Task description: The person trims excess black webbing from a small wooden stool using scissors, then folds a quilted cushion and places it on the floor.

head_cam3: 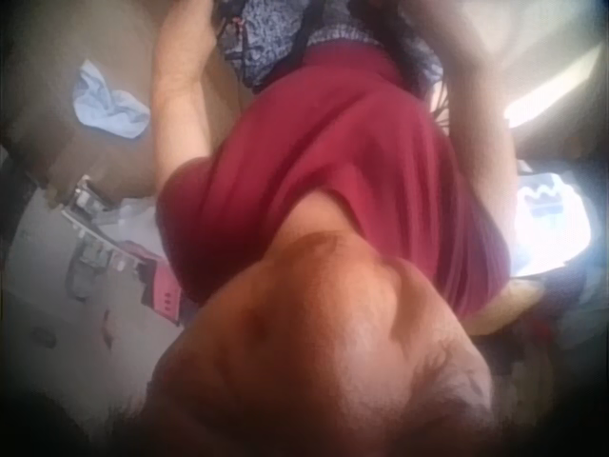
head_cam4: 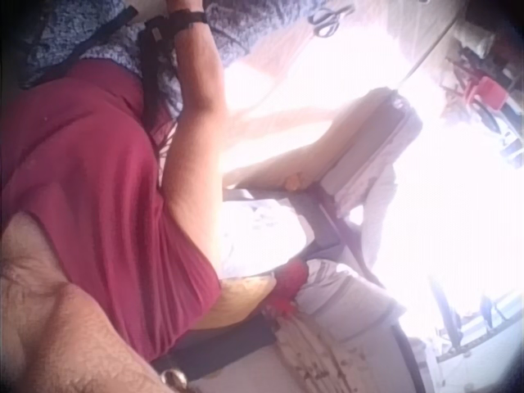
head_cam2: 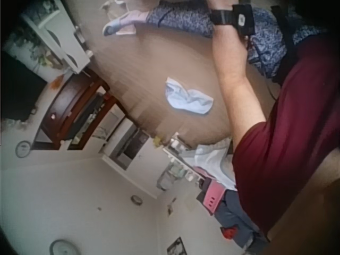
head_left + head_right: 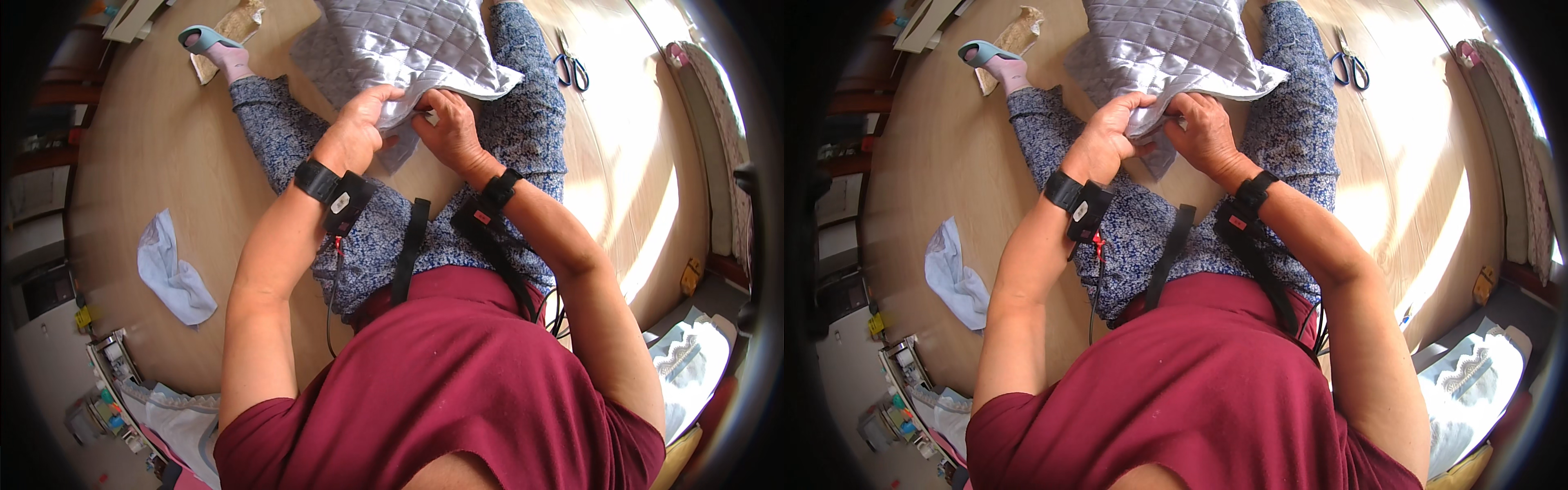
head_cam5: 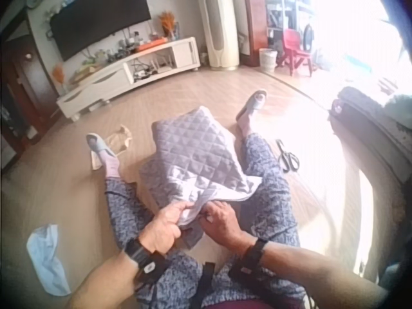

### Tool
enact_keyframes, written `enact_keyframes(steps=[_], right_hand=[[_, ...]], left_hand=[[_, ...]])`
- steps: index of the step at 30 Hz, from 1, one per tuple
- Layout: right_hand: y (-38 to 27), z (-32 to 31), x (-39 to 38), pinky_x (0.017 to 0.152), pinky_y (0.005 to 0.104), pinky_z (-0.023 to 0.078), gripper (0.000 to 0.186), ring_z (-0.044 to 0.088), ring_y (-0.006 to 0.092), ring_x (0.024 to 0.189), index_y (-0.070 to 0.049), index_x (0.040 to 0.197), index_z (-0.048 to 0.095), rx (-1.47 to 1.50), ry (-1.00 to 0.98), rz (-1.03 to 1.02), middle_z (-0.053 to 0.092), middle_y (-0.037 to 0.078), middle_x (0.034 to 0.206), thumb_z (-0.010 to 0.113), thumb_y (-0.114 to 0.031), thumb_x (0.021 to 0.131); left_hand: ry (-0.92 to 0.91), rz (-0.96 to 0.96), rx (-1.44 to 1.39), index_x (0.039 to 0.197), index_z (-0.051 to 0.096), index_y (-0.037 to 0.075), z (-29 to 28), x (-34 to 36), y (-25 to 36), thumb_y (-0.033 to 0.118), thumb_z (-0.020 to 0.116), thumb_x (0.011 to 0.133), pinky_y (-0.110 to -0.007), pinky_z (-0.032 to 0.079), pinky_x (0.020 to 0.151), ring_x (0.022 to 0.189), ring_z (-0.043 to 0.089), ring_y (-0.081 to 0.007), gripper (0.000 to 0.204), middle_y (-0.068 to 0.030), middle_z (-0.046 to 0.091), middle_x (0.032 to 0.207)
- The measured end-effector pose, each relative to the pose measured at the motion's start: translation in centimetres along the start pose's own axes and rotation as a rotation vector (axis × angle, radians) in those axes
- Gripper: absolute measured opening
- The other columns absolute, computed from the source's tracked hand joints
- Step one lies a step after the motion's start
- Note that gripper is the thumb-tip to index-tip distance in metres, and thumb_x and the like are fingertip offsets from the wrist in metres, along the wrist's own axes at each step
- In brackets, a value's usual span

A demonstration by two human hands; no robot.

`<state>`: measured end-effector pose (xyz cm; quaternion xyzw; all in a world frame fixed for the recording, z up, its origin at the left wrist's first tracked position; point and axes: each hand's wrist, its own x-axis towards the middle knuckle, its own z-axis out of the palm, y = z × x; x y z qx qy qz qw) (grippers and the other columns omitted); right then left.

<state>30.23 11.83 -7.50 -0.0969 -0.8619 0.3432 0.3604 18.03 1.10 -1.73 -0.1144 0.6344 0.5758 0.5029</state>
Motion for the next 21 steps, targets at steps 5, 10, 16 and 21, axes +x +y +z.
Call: enact_keyframes(steps=[5,10,16,21], right_hand=[[-1.1,-0.7,0.8,0.070,0.0368,0.055,0.019,0.068,0.0278,0.073,0.001,0.088,0.066,0.249,-0.039,0.320,0.070,0.015,0.080,0.070,-0.012,0.076],[-2.3,-1.5,3.4,0.067,0.0291,0.053,0.019,0.065,0.0143,0.070,0.004,0.083,0.066,0.645,-0.087,0.686,0.070,0.009,0.077,0.074,-0.012,0.076],[-5.0,-2.3,6.1,0.058,0.0225,0.043,0.012,0.056,0.0095,0.064,0.000,0.086,0.065,0.902,-0.120,0.829,0.064,0.004,0.076,0.072,-0.007,0.079],[-5.6,-2.1,6.8,0.062,0.0227,0.045,0.012,0.058,0.0100,0.066,-0.001,0.087,0.064,1.055,-0.149,0.793,0.067,0.005,0.080,0.072,-0.006,0.081]], left_hand=[[-0.352,0.313,-0.046,0.122,0.062,0.016,-1.5,-2.2,-0.7,0.036,0.075,0.084,-0.042,0.041,0.087,0.103,0.060,-0.0205,0.045,-0.0035,0.067,0.111],[-0.075,0.997,0.657,0.131,0.053,0.002,-1.8,-4.4,-3.6,0.028,0.083,0.078,-0.040,0.043,0.090,0.111,0.057,-0.0213,0.066,-0.0081,0.061,0.125],[0.525,1.606,0.914,0.101,0.054,0.006,0.8,-3.8,-3.0,0.018,0.082,0.066,-0.048,0.041,0.080,0.091,0.054,-0.0359,0.046,-0.0146,0.056,0.095],[0.627,1.699,0.898,0.090,0.054,0.008,1.3,-3.1,-1.5,0.018,0.075,0.075,-0.047,0.040,0.079,0.085,0.054,-0.0347,0.028,-0.0120,0.057,0.087]])
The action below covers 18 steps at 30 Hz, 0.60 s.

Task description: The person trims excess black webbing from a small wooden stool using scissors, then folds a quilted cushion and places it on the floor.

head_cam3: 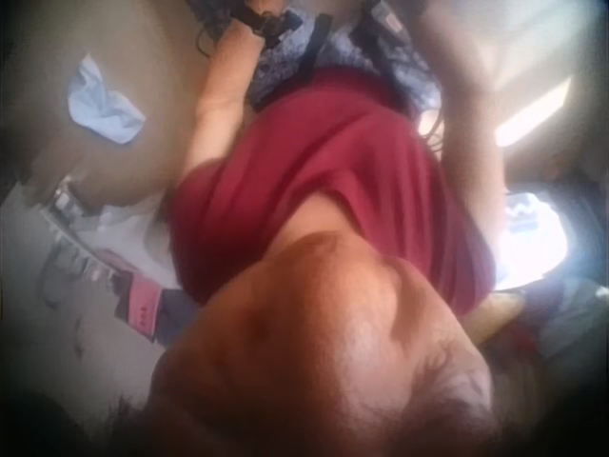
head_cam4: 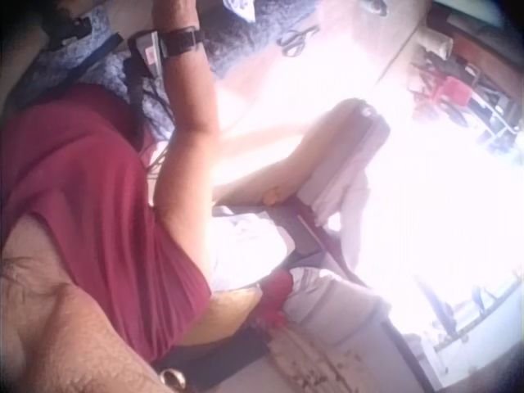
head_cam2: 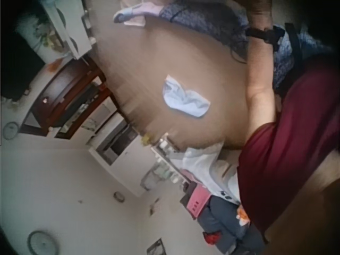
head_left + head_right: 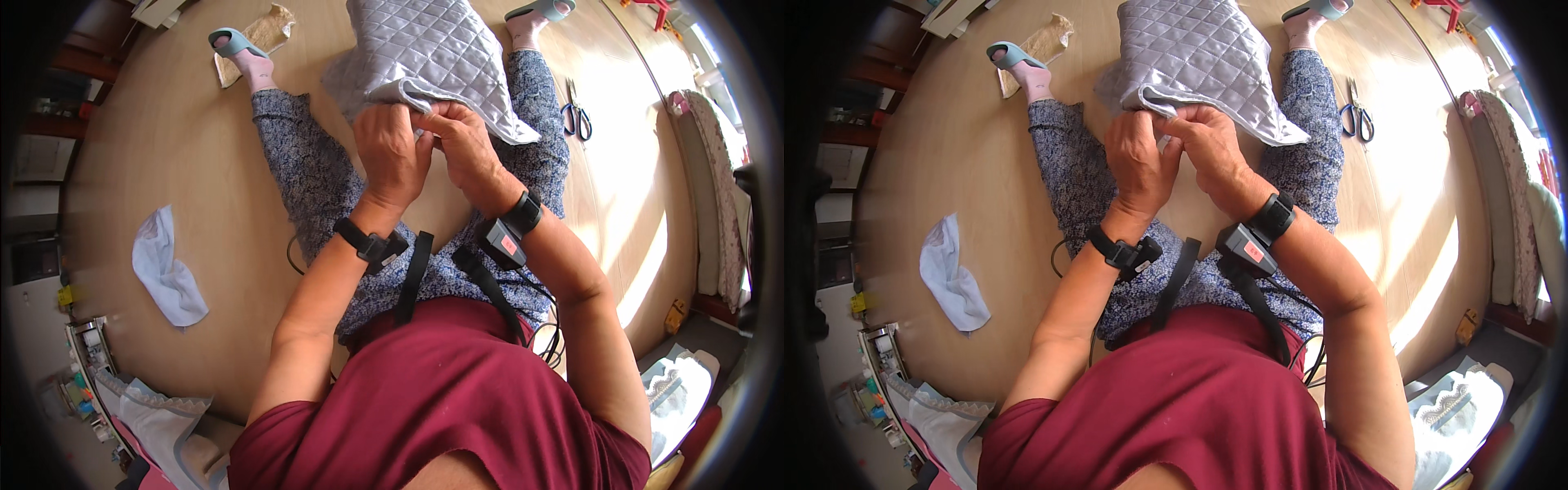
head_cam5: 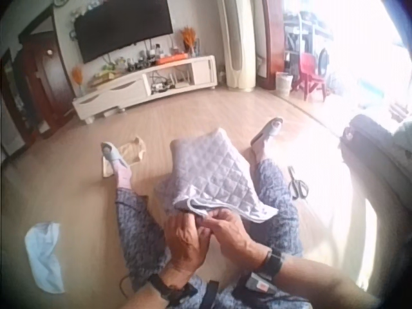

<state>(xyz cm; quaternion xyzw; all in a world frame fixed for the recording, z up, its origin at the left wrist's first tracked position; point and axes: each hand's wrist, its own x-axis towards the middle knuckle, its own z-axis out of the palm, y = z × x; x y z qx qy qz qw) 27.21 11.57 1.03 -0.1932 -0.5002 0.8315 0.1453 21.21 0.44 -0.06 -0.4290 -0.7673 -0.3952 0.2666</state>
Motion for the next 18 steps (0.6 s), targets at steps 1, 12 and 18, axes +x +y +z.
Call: enact_keyframes(steps=[1,12,18], right_hand=[[-0.1,-0.1,-0.1,0.062,0.0228,0.045,0.012,0.058,0.0102,0.067,-0.001,0.087,0.064,0.009,-0.002,-0.012,0.067,0.006,0.081,0.072,-0.006,0.081],[-1.7,-11.3,-1.3,0.083,0.0472,0.053,0.067,0.067,0.0384,0.099,-0.010,0.134,0.053,-1.549,0.244,-0.442,0.060,0.017,0.127,0.080,-0.021,0.074],[-6.2,-14.6,2.9,0.077,0.0453,0.054,0.020,0.068,0.0373,0.088,-0.012,0.102,0.072,-1.540,0.414,-0.506,0.071,0.015,0.091,0.061,-0.013,0.085]], left_hand=[[0.020,0.028,-0.003,0.090,0.055,0.007,0.0,0.1,0.0,0.016,0.074,0.076,-0.047,0.041,0.079,0.085,0.054,-0.0344,0.025,-0.0115,0.057,0.085],[-0.041,-0.149,-0.144,0.085,0.066,0.004,-4.0,3.9,-3.5,0.003,0.073,0.078,-0.041,0.050,0.072,0.081,0.063,-0.0318,0.010,-0.0107,0.067,0.082],[-0.039,-0.152,0.048,0.088,0.065,0.002,-7.0,7.1,-7.7,0.005,0.074,0.081,-0.039,0.050,0.068,0.076,0.064,-0.0308,0.012,-0.0130,0.066,0.079]])
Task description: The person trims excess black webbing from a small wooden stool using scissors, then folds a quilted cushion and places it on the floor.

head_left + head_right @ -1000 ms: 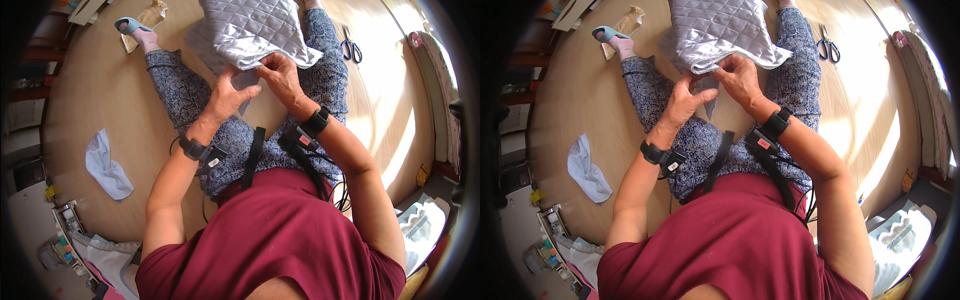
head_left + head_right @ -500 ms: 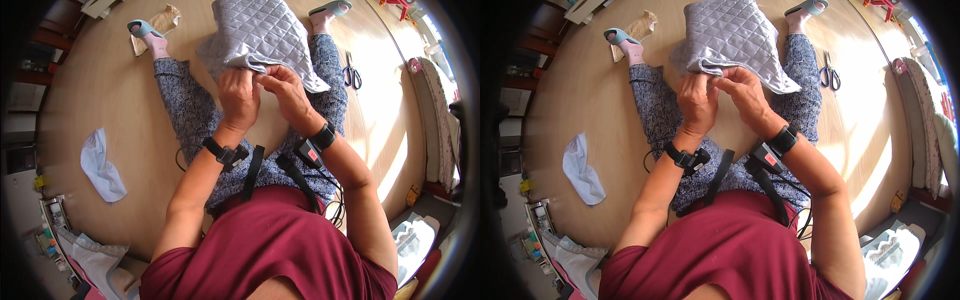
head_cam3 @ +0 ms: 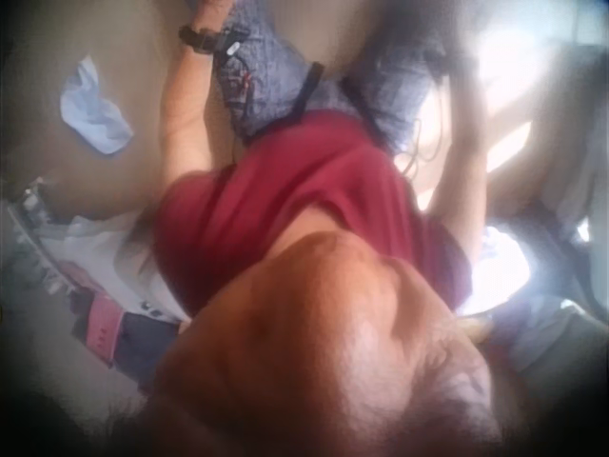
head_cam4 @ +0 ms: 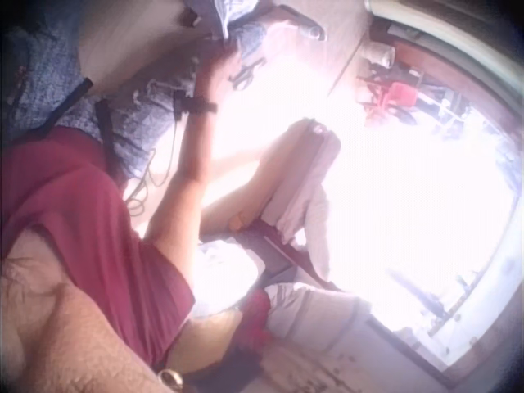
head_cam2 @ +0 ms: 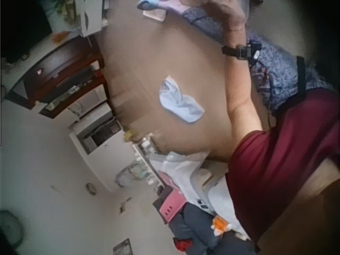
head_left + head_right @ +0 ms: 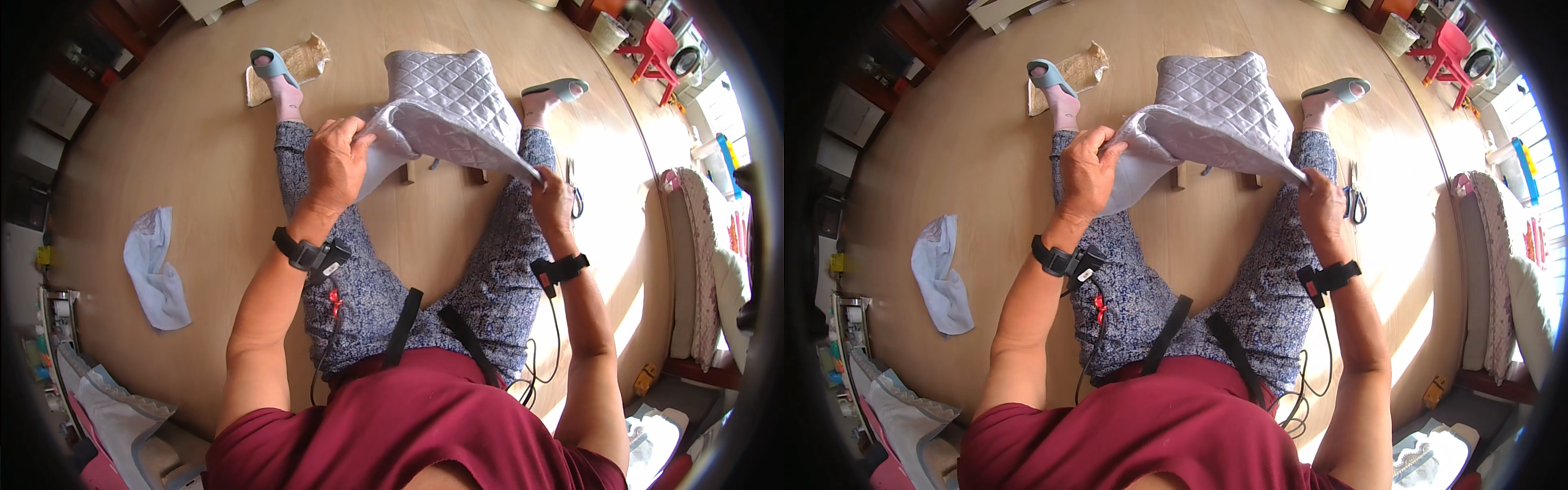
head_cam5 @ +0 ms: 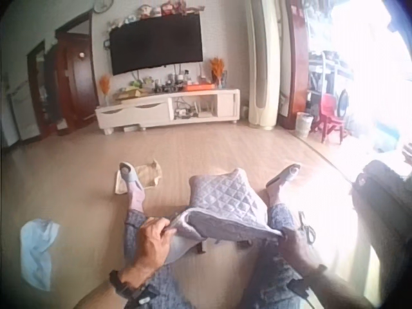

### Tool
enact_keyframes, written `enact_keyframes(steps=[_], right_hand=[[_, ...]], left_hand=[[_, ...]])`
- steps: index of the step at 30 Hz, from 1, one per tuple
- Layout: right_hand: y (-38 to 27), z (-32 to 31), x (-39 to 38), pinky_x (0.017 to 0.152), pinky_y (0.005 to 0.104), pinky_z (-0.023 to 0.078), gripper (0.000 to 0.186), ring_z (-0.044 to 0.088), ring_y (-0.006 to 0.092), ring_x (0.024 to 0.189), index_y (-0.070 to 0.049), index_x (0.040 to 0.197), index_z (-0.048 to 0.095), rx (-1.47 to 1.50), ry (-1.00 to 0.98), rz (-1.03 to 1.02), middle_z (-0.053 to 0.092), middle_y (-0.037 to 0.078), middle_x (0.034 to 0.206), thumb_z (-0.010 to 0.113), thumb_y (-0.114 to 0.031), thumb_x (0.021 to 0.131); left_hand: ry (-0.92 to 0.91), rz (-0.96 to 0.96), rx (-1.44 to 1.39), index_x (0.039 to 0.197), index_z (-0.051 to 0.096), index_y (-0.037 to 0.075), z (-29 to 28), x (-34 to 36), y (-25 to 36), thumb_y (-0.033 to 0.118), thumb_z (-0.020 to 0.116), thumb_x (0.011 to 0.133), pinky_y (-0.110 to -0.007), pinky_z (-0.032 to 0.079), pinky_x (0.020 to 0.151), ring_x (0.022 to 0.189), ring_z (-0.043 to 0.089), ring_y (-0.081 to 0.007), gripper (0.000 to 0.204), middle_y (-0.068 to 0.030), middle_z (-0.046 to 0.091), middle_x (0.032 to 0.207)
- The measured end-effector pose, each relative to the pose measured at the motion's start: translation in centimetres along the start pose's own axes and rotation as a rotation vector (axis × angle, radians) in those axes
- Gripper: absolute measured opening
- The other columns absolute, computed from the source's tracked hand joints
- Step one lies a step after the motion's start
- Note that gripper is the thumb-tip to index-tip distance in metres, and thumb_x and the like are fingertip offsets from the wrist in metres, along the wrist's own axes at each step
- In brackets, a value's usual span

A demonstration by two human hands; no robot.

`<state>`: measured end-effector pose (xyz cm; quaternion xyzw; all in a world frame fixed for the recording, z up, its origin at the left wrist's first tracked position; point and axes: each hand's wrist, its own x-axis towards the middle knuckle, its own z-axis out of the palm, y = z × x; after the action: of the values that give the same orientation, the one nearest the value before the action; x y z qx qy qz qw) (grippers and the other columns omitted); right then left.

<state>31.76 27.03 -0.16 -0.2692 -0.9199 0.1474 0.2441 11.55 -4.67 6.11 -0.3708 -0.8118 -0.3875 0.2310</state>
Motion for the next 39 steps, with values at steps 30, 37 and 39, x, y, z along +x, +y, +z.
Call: enact_keyframes(steps=[30,37,39], right_hand=[[-43.5,-15.3,25.3,0.050,0.0194,0.040,0.036,0.052,0.0020,0.054,-0.009,0.122,0.069,0.626,-0.127,-0.711,0.065,-0.004,0.071,0.070,-0.031,0.093],[-54.6,0.6,25.6,0.082,0.0272,0.057,0.027,0.072,0.0174,0.093,0.001,0.117,0.064,0.704,-0.672,-0.742,0.073,0.010,0.101,0.055,-0.018,0.101],[-56.9,8.1,25.6,0.082,0.0256,0.054,0.023,0.071,0.0139,0.093,0.002,0.113,0.065,0.769,-0.661,-0.667,0.073,0.010,0.100,0.056,-0.014,0.099]], left_hand=[[-0.116,-0.486,-0.049,0.104,0.065,-0.001,-51.3,-1.8,0.5,0.014,0.063,0.098,-0.019,0.042,0.077,0.083,0.053,-0.0031,0.016,0.0020,0.061,0.090],[-0.225,-0.766,-0.156,0.108,0.064,-0.002,-52.0,-6.6,-15.9,0.014,0.064,0.095,-0.021,0.044,0.079,0.088,0.056,-0.0037,0.020,0.0025,0.064,0.095],[-0.229,-0.831,-0.061,0.106,0.064,-0.002,-50.9,-7.3,-22.2,0.013,0.064,0.094,-0.021,0.045,0.078,0.089,0.056,-0.0038,0.019,0.0025,0.064,0.095]])
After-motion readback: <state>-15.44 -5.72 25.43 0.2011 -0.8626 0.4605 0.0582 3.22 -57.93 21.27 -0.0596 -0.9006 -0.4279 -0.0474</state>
